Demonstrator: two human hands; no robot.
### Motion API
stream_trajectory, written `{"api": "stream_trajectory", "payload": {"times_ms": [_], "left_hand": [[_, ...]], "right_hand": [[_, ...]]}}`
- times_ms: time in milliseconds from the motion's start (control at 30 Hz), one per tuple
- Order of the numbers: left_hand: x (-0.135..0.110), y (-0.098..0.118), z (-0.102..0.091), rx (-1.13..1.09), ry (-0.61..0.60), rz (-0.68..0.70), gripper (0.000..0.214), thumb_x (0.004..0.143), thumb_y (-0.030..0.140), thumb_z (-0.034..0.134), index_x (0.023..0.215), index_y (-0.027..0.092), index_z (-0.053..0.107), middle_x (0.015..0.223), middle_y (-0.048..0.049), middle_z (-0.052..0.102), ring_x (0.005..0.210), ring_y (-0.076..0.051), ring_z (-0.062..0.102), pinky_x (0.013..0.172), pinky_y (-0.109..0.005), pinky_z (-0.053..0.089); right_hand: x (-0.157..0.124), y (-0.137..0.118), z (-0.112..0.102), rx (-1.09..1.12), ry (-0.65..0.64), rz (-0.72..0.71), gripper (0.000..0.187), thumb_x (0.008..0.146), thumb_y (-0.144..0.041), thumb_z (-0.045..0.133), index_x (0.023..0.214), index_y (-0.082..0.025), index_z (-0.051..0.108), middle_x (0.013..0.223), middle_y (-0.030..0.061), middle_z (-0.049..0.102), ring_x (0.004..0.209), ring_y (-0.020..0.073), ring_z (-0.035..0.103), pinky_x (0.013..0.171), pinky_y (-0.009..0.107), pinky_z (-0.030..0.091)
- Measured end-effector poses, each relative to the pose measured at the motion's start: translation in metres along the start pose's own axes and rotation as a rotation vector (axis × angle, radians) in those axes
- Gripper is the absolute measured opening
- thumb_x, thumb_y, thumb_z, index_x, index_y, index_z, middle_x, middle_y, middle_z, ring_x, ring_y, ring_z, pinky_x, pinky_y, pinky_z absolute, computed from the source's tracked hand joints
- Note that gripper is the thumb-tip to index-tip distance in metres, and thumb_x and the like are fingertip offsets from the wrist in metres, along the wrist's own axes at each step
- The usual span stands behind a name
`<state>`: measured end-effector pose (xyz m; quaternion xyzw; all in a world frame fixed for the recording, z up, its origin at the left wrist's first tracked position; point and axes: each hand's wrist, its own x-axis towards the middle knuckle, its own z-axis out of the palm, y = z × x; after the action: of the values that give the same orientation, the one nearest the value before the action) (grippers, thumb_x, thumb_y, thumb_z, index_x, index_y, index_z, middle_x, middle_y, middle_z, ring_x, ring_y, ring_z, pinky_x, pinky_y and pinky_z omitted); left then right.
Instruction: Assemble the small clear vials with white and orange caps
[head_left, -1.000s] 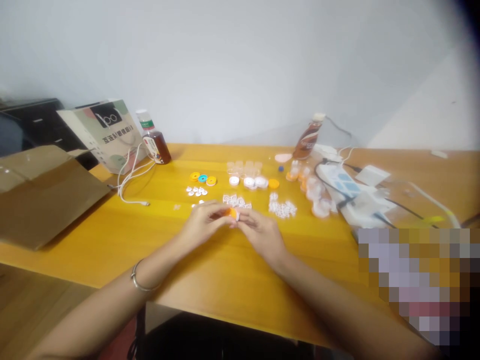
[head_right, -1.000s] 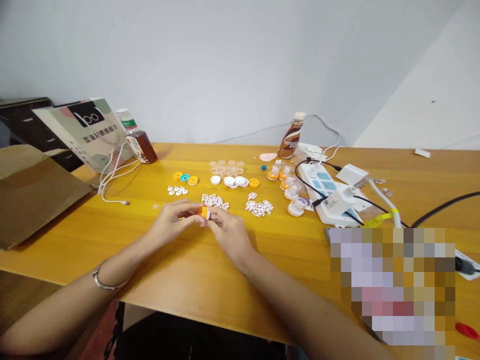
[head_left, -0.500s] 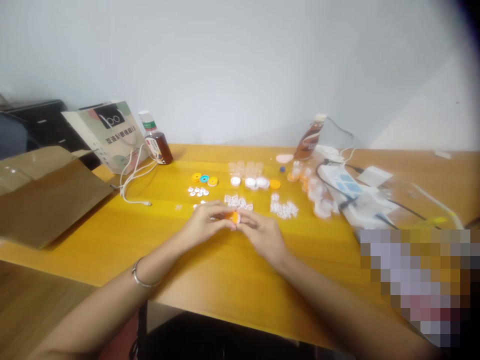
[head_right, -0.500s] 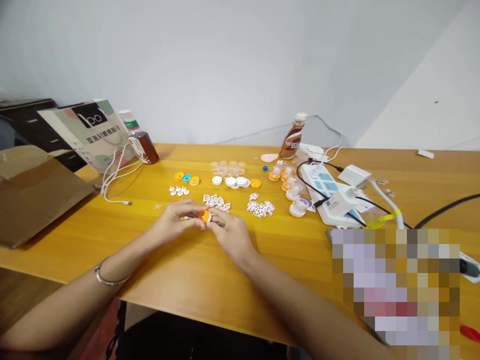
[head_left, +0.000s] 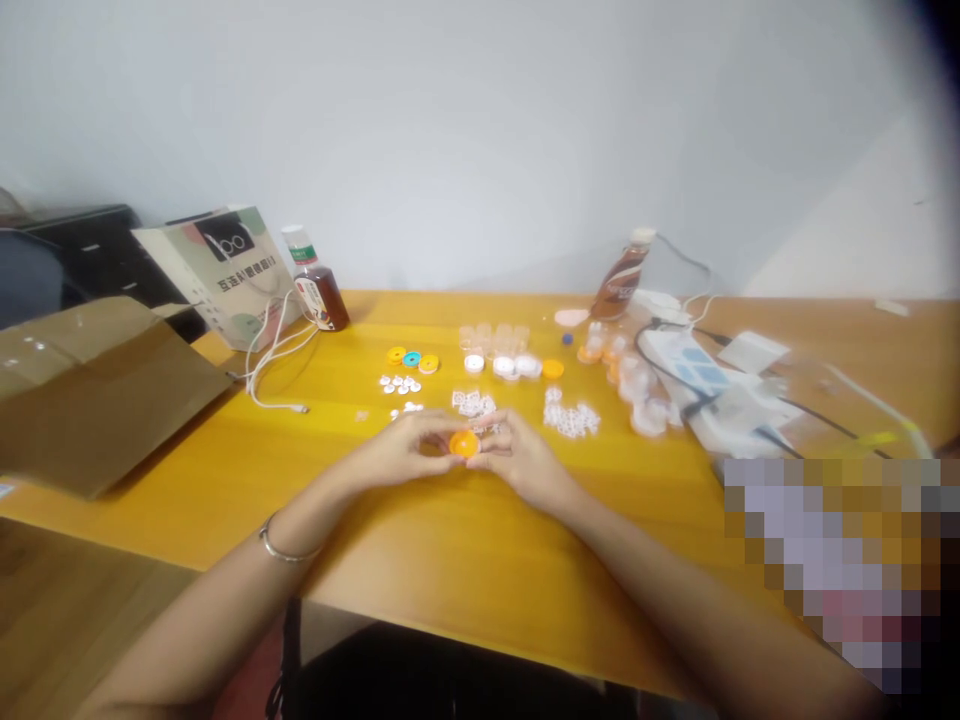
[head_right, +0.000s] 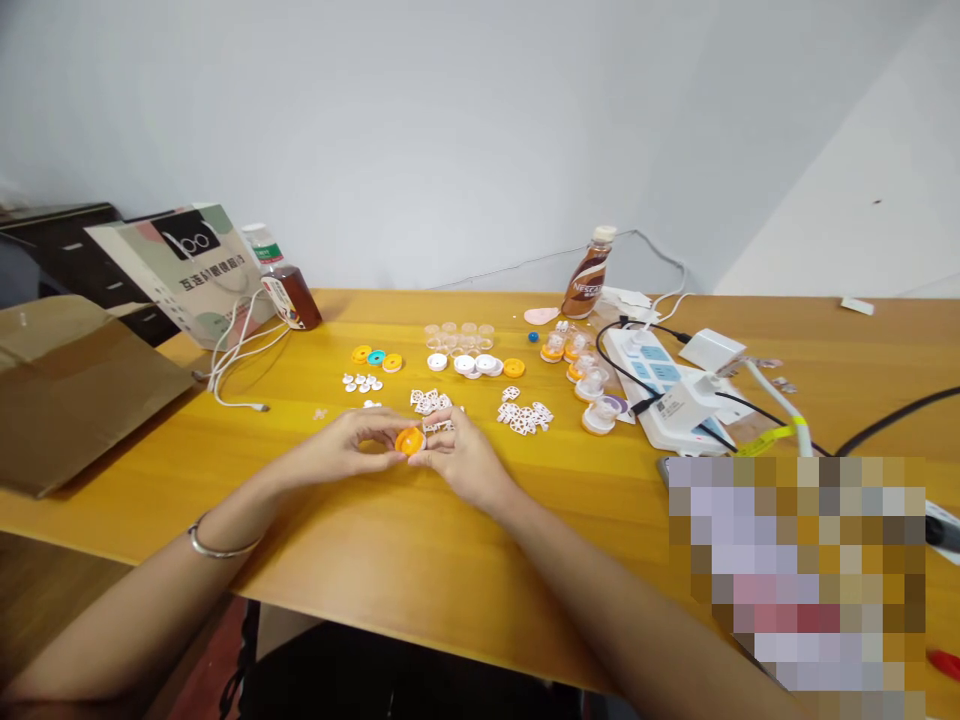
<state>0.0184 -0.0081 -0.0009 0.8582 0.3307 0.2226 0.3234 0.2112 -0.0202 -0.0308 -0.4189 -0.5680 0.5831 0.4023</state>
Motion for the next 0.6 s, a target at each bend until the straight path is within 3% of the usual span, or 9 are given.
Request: {"api": "stream_trajectory", "payload": {"times_ms": [100, 300, 433, 600], "left_hand": [[0.001, -0.001, 0.001, 0.045, -0.032, 0.004, 0.028, 0.079, 0.032, 0.057, 0.103, 0.018, 0.062, 0.088, -0.0057, 0.065, 0.075, -0.015, 0.058, 0.068, -0.026, 0.044], [0.002, 0.002, 0.01, 0.126, 0.019, 0.052, 0.02, 0.084, 0.023, 0.05, 0.096, 0.018, 0.065, 0.087, -0.0057, 0.065, 0.077, -0.015, 0.058, 0.069, -0.025, 0.042], [0.002, 0.0, 0.015, 0.22, 0.069, 0.091, 0.023, 0.084, 0.019, 0.049, 0.104, 0.018, 0.062, 0.092, -0.0062, 0.063, 0.083, -0.016, 0.058, 0.075, -0.027, 0.043], [0.003, -0.008, 0.021, 0.317, 0.12, 0.097, 0.027, 0.082, 0.014, 0.049, 0.107, 0.018, 0.059, 0.091, -0.0062, 0.061, 0.083, -0.016, 0.056, 0.074, -0.027, 0.044]], "right_hand": [[-0.001, 0.0, 0.0, 0.081, -0.08, 0.016, 0.036, 0.067, -0.016, 0.064, 0.092, -0.023, 0.04, 0.065, -0.0048, 0.067, 0.069, 0.0147, 0.067, 0.074, 0.033, 0.051], [0.002, 0.004, -0.003, 0.124, -0.155, -0.031, 0.029, 0.071, -0.015, 0.058, 0.088, -0.024, 0.036, 0.066, -0.005, 0.067, 0.067, 0.0132, 0.067, 0.077, 0.035, 0.052], [0.004, 0.004, -0.007, -0.031, -0.189, -0.068, 0.027, 0.072, -0.017, 0.06, 0.09, -0.023, 0.041, 0.07, -0.0033, 0.066, 0.073, 0.014, 0.066, 0.078, 0.035, 0.051], [0.001, -0.001, -0.011, -0.331, -0.196, -0.277, 0.028, 0.075, -0.025, 0.062, 0.099, -0.023, 0.047, 0.08, -0.0004, 0.066, 0.074, 0.0136, 0.064, 0.074, 0.03, 0.051]]}}
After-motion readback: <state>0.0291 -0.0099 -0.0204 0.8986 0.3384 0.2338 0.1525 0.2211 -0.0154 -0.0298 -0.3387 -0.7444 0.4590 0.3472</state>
